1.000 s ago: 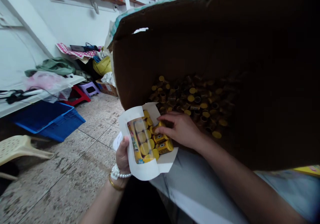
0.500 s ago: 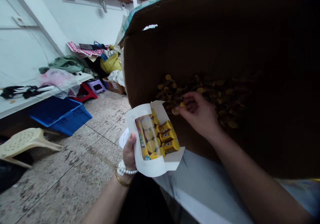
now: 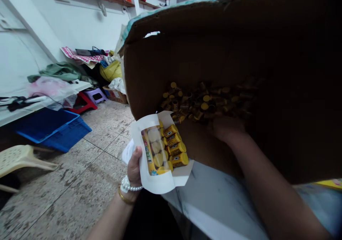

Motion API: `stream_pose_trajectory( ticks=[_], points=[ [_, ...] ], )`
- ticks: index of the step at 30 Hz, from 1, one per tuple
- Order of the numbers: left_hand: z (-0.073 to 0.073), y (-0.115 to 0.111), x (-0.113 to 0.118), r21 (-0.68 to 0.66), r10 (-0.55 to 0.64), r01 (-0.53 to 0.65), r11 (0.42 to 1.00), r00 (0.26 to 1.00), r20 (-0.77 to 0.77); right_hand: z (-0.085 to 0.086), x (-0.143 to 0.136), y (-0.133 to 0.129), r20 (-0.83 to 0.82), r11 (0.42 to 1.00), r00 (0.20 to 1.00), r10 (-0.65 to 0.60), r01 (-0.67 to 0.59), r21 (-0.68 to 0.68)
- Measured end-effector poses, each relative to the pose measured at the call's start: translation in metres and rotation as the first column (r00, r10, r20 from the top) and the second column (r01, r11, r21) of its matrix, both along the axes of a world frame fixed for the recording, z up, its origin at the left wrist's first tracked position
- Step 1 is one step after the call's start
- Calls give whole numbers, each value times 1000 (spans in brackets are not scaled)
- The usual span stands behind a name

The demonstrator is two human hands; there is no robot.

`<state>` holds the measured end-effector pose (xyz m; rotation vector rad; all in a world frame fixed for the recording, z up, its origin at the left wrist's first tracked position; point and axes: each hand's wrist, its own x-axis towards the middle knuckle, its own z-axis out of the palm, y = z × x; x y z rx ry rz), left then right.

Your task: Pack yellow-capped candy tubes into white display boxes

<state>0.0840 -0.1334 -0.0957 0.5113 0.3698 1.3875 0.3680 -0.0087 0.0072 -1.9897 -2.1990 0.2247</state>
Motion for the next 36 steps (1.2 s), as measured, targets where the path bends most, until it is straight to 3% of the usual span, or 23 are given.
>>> stream_pose_trajectory(
  ticks=[3, 6, 7, 9, 11, 13, 16, 20, 22, 25, 28, 31, 33, 36],
  points=[
    [0, 0, 2, 11, -6, 6, 1000, 1000, 12, -5, -5, 3, 11, 999, 1000, 7, -7, -53],
    [0, 0, 2, 9, -23, 23, 1000, 1000, 9, 0, -29, -8, -301, 992, 945, 127, -117, 52],
    [-1, -1, 2, 6, -27, 27, 1000, 1000, 3, 2, -37, -13, -462, 985, 870, 171, -134, 112],
    [-3, -1, 1, 2, -16, 16, 1000, 1000, -1, 7, -53, -20, -730, 971, 642, 234, -116, 209],
    [-4, -2, 0, 5, -15, 15, 1000, 1000, -4, 9, -61, -24, -866, 969, 434, 248, -101, 227],
    [-4, -3, 0, -4, -21, 21, 1000, 1000, -8, 11, -63, -25, -927, 970, 292, 236, -134, 205],
    [2, -3, 3, -41, -18, 17, 999, 1000, -3, 12, -59, -26, -948, 954, 225, 226, -248, 168],
    [16, -2, 6, -68, -56, 57, 996, 998, 19, 5, -61, -25, -956, 953, 186, 228, -245, 179],
    [18, -1, 5, -57, -88, 89, 994, 996, 19, -2, -63, -24, -949, 953, 207, 237, -239, 186],
    [11, 0, 0, -32, -160, 160, 987, 987, 4, -5, -64, -27, -835, 928, 418, 358, -260, 268],
    [4, 0, -2, -57, -196, 197, 979, 980, 24, 6, -59, -39, -639, 884, 619, 456, -236, 403],
    [5, 0, 0, -102, -151, 155, 983, 987, 46, 22, -61, -59, -454, 826, 731, 510, -270, 494],
    [9, 0, 3, -81, -135, 138, 987, 990, 45, 26, -69, -72, -269, 791, 770, 578, -447, 418],
    [12, -1, 6, -26, -127, 128, 991, 991, 31, 22, -86, -86, -24, 724, 732, 681, -668, 173]
  ],
)
